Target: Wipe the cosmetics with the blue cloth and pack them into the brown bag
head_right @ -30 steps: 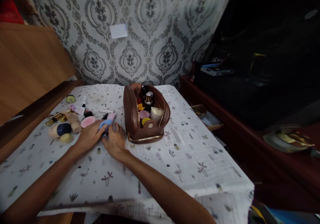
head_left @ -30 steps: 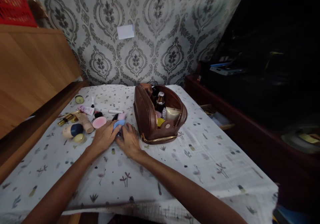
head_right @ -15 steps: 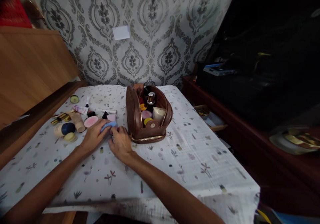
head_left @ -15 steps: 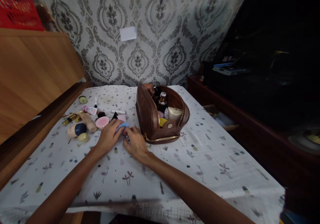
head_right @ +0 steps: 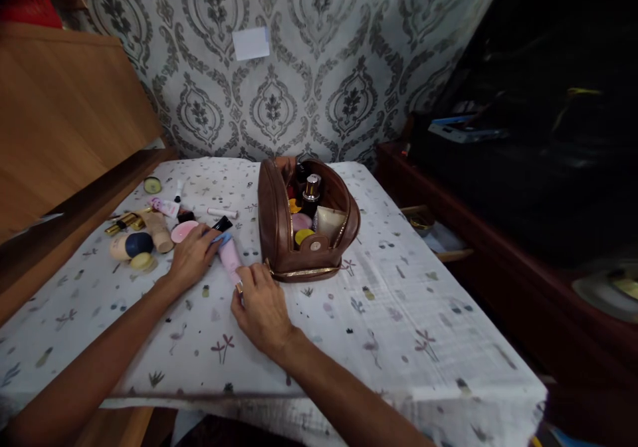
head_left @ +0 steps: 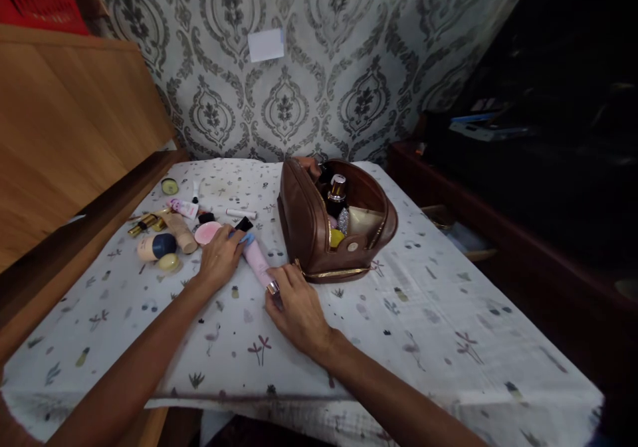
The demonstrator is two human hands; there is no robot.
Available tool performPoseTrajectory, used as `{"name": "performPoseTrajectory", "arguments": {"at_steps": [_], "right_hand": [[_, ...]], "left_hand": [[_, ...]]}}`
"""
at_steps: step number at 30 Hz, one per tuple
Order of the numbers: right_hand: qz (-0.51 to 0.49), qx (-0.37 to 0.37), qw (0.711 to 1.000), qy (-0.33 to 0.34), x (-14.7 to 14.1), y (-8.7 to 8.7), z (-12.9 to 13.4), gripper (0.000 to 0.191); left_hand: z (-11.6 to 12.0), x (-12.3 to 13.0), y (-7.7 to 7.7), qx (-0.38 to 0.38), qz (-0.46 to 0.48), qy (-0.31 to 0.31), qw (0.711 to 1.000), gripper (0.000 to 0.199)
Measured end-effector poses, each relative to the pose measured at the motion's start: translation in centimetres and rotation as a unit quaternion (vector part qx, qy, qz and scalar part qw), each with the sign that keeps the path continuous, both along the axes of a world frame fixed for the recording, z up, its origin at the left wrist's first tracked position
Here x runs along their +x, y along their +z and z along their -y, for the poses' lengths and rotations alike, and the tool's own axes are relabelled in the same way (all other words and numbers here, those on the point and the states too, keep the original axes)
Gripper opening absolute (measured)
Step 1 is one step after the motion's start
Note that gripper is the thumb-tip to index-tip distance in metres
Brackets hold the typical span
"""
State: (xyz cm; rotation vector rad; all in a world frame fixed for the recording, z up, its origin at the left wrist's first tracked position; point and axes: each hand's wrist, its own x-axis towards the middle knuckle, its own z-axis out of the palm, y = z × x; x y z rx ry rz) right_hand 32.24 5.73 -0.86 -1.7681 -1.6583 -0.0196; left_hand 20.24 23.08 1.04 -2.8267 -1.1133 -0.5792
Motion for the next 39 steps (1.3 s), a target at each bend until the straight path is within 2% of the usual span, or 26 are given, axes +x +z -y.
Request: {"name": "performPoseTrajectory", "arguments": {"at_steps": [4, 7, 10, 12, 15, 21, 27, 32, 36, 39], "right_hand": [[0.02, -0.066, 0.997, -0.029, -0.1, 0.3, -0.1, 0.028], [0.044, -0.088, 0.994, -0.045, 0.0, 0.3, -0.2, 0.02], [0.096, -0.064, 0.993, -0.033, 0.1, 0.0, -0.1, 0.015], [0.13, -0.034, 0.991, -0.025, 0.2, -0.2, 0.0, 0.013], [0.162, 0.016, 0.986, -0.02, 0.4, -0.3, 0.0, 0.015], [0.167, 0.083, 0.982, 0.003, 0.7, -0.3, -0.1, 0.027], [0.133, 0.107, 0.985, 0.016, 1.0, -0.2, -0.1, 0.03], [0.077, 0.132, 0.988, 0.024, 1.0, -0.3, -0.1, 0.023], [0.027, 0.121, 0.992, 0.035, 1.0, -0.5, -0.1, 0.022], [-0.031, 0.084, 0.996, 0.028, 0.9, -0.4, 0.0, 0.023]], "left_hand": [[-0.3, -0.4, -0.5, 0.01, 0.033, -0.026, 0.999, 0.035], [0.2, -0.8, -0.6, 0.022, 0.084, -0.146, 0.986, 0.033], [1.7, -0.7, -0.1, 0.013, 0.11, -0.287, 0.951, 0.028], [2.7, -0.5, 0.4, 0.004, 0.117, -0.321, 0.94, 0.025], [2.9, -0.4, 0.8, 0.012, 0.11, -0.286, 0.952, 0.025], [-0.2, -1.5, 0.9, 0.047, 0.077, -0.131, 0.987, 0.031], [-0.6, -1.9, 0.9, 0.047, 0.062, -0.075, 0.994, 0.032], [-0.4, -1.7, 0.2, 0.028, 0.086, -0.076, 0.993, 0.034], [0.0, -1.6, -0.5, -0.022, 0.101, -0.151, 0.983, 0.032], [1.4, -1.4, -0.4, -0.083, 0.145, -0.218, 0.962, 0.03]]}}
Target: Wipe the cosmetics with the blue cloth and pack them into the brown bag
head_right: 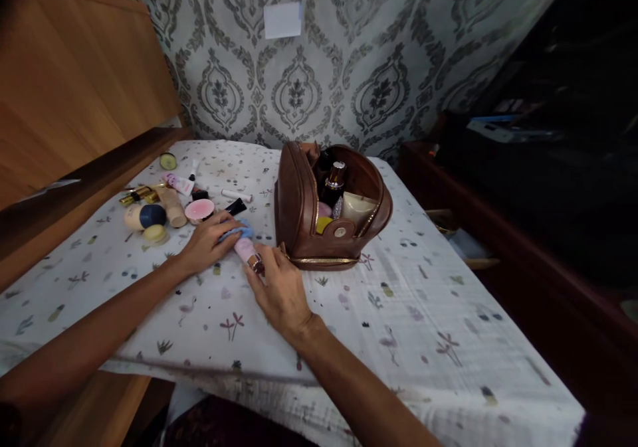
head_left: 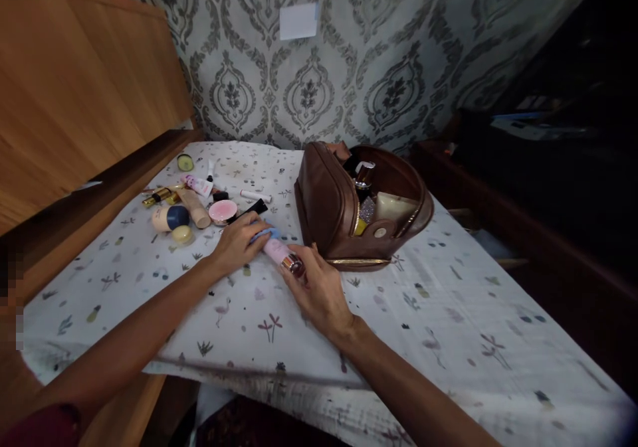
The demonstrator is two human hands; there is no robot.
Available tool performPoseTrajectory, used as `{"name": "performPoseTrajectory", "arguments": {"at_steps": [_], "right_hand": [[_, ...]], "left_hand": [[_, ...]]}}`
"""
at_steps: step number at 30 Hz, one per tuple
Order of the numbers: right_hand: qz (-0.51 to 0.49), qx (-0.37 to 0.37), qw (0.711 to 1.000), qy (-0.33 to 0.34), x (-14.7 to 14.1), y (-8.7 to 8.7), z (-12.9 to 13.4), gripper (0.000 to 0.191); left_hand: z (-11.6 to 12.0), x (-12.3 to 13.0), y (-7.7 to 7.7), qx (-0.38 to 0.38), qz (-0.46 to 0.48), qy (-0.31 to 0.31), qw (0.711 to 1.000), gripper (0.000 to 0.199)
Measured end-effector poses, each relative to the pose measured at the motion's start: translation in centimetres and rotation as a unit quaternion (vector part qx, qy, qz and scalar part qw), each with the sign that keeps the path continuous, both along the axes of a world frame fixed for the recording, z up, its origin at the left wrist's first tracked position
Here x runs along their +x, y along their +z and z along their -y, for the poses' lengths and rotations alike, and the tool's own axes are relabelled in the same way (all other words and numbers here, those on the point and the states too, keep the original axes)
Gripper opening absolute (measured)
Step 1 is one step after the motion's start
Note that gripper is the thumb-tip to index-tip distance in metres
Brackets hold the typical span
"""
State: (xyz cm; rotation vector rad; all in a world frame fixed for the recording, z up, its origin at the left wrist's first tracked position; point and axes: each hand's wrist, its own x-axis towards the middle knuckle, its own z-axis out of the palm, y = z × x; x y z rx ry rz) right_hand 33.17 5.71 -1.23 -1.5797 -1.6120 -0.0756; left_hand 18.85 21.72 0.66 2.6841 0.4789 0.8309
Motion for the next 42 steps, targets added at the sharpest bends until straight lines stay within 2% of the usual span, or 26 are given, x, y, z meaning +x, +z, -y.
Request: {"name": "performPoseTrajectory", "arguments": {"at_steps": [2, 4, 7, 10, 13, 16, 18, 21, 25, 30, 33, 35, 38, 42], "right_hand": [[-0.049, -0.023, 0.998, -0.013, 0.0, 0.2, 0.1, 0.025], [-0.102, -0.046, 0.993, -0.027, -0.1, 0.6, 0.3, 0.028], [-0.18, -0.085, 0.98, -0.023, -0.1, 1.0, 0.4, 0.034], [-0.274, -0.122, 0.954, 0.001, -0.2, 1.0, 0.2, 0.041], [-0.416, -0.156, 0.896, 0.026, -0.1, 0.7, -0.3, 0.053], [-0.544, -0.18, 0.817, 0.058, -0.1, 0.8, -0.7, 0.06], [-0.588, -0.191, 0.782, 0.074, -0.1, 1.1, -0.7, 0.057], [-0.631, -0.203, 0.744, 0.089, -0.1, 1.7, -0.5, 0.052], [-0.686, -0.209, 0.687, 0.118, 0.0, 1.8, -0.4, 0.049], [-0.75, -0.188, 0.617, 0.145, 0.3, 1.5, -0.7, 0.035], [-0.777, -0.178, 0.579, 0.172, 0.6, 1.7, -0.6, 0.032], [-0.787, -0.176, 0.558, 0.197, 0.7, 1.9, -0.5, 0.033], [-0.788, -0.183, 0.542, 0.225, 0.7, 2.1, -0.4, 0.034], [-0.767, -0.207, 0.557, 0.241, 0.1, 2.3, -0.2, 0.041]], "left_hand": [[1.5, 0.1, 0.3, -0.032, 0.036, -0.049, 0.998, 0.029], [3.1, 0.0, 0.4, -0.03, 0.06, -0.085, 0.994, 0.029], [4.8, -0.3, 0.0, 0.048, 0.055, -0.088, 0.993, 0.034], [4.6, -0.6, -0.6, 0.142, 0.015, -0.059, 0.988, 0.036], [2.9, -0.9, -0.9, 0.17, -0.011, 0.003, 0.985, 0.036], [0.6, -1.0, -1.0, 0.137, -0.03, 0.085, 0.986, 0.038], [-0.7, -1.1, -1.1, 0.104, -0.042, 0.125, 0.986, 0.039], [-2.0, -1.3, -1.3, 0.06, -0.04, 0.144, 0.987, 0.04], [-1.7, -1.3, -1.3, 0.026, -0.022, 0.118, 0.992, 0.04], [1.4, -0.8, -0.9, 0.009, 0.038, 0.028, 0.999, 0.04], [3.8, -0.4, -0.6, 0.02, 0.065, -0.033, 0.997, 0.04], [4.7, -0.3, -0.4, 0.029, 0.068, -0.052, 0.996, 0.04], [4.4, -0.3, 0.1, 0.01, 0.088, -0.029, 0.996, 0.04], [2.1, -0.6, 0.6, -0.058, 0.144, 0.06, 0.986, 0.041]]}}
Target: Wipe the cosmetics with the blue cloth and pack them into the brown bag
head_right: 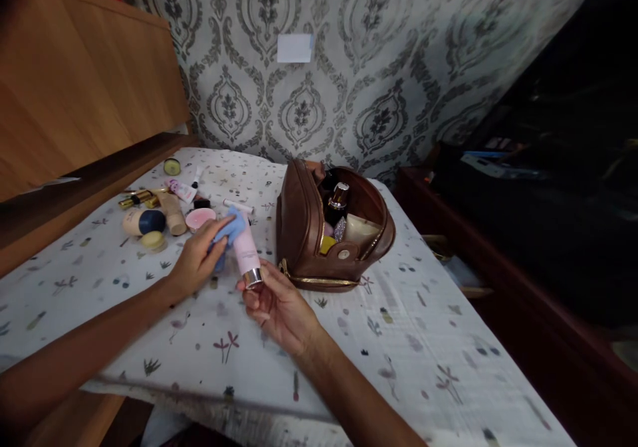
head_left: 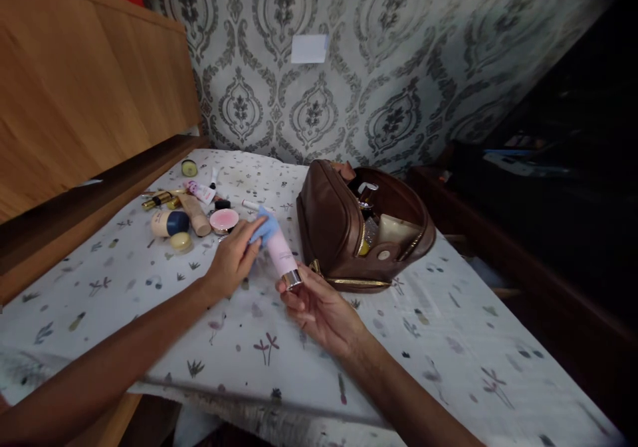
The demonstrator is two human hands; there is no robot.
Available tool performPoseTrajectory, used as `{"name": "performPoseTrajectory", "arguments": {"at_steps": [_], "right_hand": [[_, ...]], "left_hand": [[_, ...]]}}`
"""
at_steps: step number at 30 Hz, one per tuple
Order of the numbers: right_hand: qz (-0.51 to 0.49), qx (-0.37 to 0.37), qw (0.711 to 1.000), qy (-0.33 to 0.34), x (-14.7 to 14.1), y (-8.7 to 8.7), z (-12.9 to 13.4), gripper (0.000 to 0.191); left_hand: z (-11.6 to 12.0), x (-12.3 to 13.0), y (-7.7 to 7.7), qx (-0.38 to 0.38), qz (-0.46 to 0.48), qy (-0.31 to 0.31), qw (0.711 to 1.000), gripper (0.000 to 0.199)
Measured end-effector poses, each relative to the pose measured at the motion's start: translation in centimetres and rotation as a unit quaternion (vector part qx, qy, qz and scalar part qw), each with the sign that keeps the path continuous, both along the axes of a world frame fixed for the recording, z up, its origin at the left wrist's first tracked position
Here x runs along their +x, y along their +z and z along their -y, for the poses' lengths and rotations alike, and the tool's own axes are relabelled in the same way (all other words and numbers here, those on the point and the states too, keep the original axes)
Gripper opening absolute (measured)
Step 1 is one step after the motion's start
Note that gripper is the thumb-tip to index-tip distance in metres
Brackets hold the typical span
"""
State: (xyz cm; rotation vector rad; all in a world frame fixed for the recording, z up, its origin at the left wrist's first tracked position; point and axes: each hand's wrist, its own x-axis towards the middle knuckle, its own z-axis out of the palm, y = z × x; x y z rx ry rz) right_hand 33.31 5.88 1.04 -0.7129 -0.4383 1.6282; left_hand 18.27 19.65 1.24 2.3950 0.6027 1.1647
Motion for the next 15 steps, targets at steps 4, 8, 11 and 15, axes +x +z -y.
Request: {"name": "performPoseTrajectory", "arguments": {"at_steps": [4, 8, 11, 15], "right_hand": [[0.065, 0.011, 0.998, 0.016, -0.7, 0.3, 0.2, 0.053], [0.136, 0.029, 0.99, -0.013, -1.1, 0.1, -0.1, 0.059], [0.205, 0.054, 0.975, -0.066, -1.3, -0.4, -0.7, 0.065], [0.336, 0.086, 0.932, -0.107, -1.3, -0.7, -1.6, 0.072]], "left_hand": [[-1.0, 0.1, -0.3, -0.182, 0.094, 0.036, 0.978, 0.042], [0.2, 0.7, -1.0, -0.431, 0.113, -0.022, 0.895, 0.048], [1.5, 0.9, -0.6, -0.517, 0.06, -0.159, 0.839, 0.052], [2.4, 0.9, 0.4, -0.531, 0.035, -0.269, 0.803, 0.044]]}}
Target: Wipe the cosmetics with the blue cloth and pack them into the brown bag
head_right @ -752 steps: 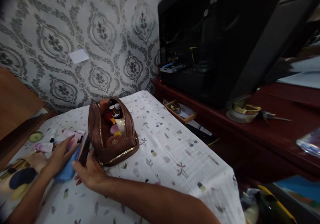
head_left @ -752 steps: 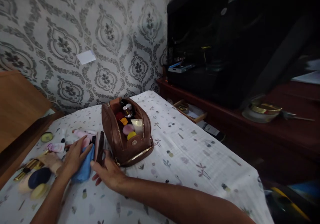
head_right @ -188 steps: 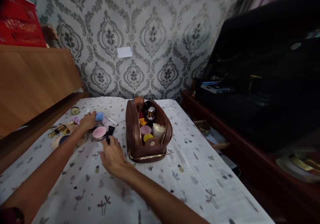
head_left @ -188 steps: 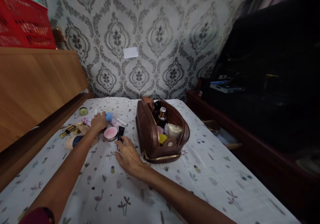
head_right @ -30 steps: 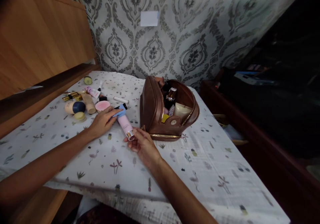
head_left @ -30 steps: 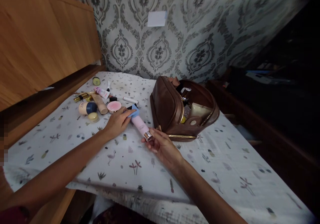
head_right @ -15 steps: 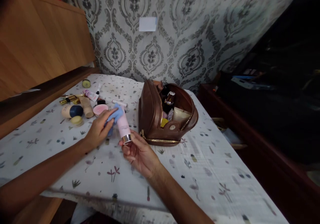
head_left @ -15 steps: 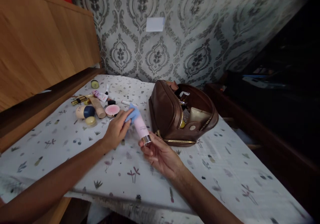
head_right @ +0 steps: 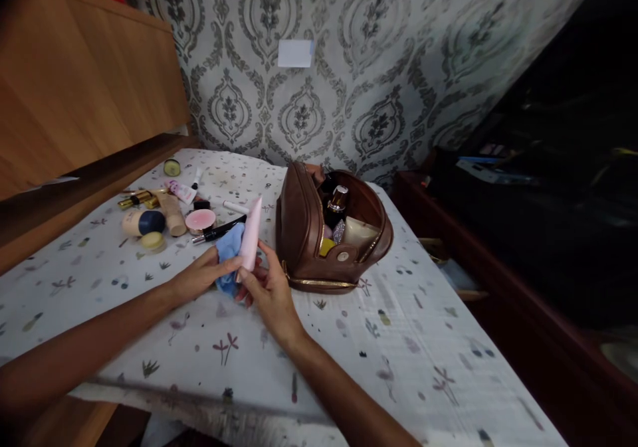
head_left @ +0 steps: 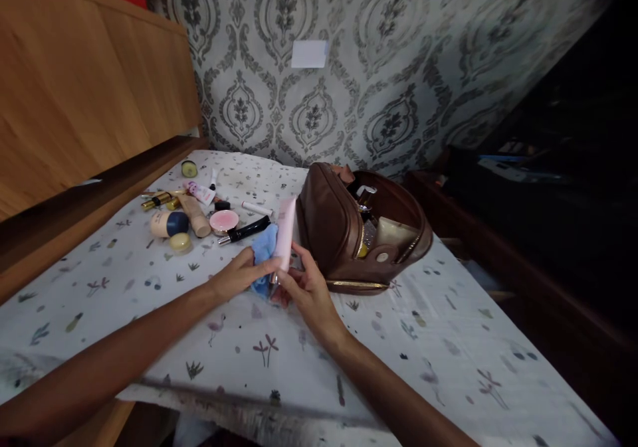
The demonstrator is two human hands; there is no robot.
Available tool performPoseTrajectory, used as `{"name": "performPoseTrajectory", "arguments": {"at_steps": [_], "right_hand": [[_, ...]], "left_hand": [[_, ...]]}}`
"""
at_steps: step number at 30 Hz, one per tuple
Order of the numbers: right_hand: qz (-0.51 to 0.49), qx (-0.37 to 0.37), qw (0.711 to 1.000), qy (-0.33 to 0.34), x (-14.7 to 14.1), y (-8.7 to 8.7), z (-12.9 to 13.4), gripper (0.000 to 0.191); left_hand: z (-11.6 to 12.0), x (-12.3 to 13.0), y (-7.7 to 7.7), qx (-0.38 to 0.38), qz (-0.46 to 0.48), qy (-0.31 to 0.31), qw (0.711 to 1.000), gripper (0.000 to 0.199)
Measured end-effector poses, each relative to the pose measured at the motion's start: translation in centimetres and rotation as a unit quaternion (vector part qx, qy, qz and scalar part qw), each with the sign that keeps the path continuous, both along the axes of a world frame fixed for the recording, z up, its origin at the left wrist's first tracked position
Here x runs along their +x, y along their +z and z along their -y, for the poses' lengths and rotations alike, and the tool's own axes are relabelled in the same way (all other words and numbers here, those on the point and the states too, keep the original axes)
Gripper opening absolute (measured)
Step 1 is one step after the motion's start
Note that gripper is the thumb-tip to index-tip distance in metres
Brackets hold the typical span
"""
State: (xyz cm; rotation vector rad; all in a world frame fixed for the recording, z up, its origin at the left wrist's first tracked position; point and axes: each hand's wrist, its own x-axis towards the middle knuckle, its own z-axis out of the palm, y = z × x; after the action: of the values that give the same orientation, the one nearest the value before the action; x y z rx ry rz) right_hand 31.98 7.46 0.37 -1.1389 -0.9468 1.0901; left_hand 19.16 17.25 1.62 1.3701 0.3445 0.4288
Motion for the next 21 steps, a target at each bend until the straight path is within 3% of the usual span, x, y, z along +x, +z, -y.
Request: {"name": "performPoseTrajectory", "arguments": {"at_steps": [7, 10, 15, 18, 21], "right_hand": [[0.217, 0.002, 0.976, 0.01, 1.2, 1.0, -1.2, 0.052], [0.171, 0.029, 0.985, -0.023, 1.3, 1.3, -1.9, 0.04], [-0.038, 0.006, 0.998, -0.045, 0.8, 1.1, -2.6, 0.047], [-0.069, 0.009, 0.997, -0.046, 0.6, 1.0, -2.1, 0.045], [-0.009, 0.043, 0.997, -0.06, 0.6, 1.5, -0.9, 0.042]], "left_hand": [[-2.1, -0.6, -0.4, -0.025, -0.03, 0.144, 0.989, 0.044], [-3.6, -1.8, 0.0, 0.014, -0.076, 0.085, 0.993, 0.047], [-5.0, -3.4, 1.3, 0.097, -0.113, -0.084, 0.985, 0.056], [-5.2, -3.4, 0.8, 0.107, -0.131, -0.067, 0.983, 0.058], [-5.2, -3.0, 0.0, 0.056, -0.135, 0.017, 0.989, 0.056]]}}
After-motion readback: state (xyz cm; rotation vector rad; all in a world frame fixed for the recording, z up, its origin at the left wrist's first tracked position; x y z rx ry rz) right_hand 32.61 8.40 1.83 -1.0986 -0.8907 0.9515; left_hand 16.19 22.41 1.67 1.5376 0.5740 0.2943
